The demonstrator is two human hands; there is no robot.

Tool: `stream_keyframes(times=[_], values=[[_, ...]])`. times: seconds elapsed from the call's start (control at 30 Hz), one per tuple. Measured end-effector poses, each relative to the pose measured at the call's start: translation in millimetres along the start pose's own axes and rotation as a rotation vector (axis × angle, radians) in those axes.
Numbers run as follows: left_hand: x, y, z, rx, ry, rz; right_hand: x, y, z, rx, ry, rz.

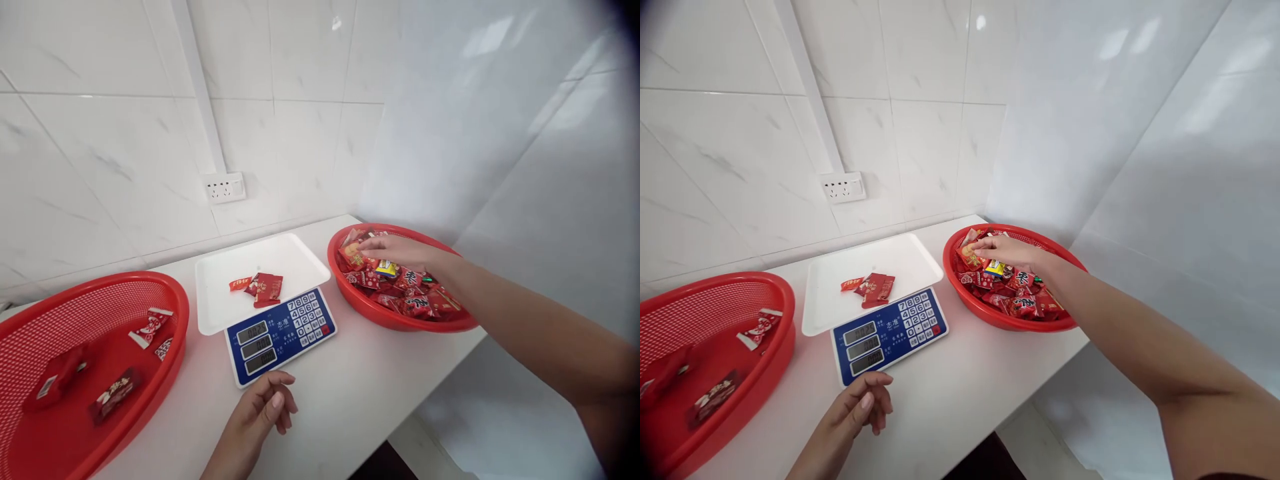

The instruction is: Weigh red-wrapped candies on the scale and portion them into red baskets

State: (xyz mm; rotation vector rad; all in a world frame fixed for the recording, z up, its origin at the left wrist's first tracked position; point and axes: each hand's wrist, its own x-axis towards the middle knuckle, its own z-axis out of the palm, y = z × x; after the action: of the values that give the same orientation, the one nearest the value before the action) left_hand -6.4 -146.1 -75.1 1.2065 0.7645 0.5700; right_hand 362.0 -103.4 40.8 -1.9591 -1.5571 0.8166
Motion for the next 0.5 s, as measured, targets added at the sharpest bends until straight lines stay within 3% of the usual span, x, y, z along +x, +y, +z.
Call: stream_keyframes(times=[0.2, 0.37, 0.5], values=[[3, -3, -3.7, 0.035, -0.004, -0.006, 3, 19, -8, 0.090, -0.049, -0.032], [2, -1, -1.2, 0.025, 0.001, -0.014, 7, 27, -6, -0.162, -0.037, -0.060], [-1, 3, 4.0, 0.026, 0.040, -0.008, 7, 29, 9, -0.309, -0.035, -0.069]])
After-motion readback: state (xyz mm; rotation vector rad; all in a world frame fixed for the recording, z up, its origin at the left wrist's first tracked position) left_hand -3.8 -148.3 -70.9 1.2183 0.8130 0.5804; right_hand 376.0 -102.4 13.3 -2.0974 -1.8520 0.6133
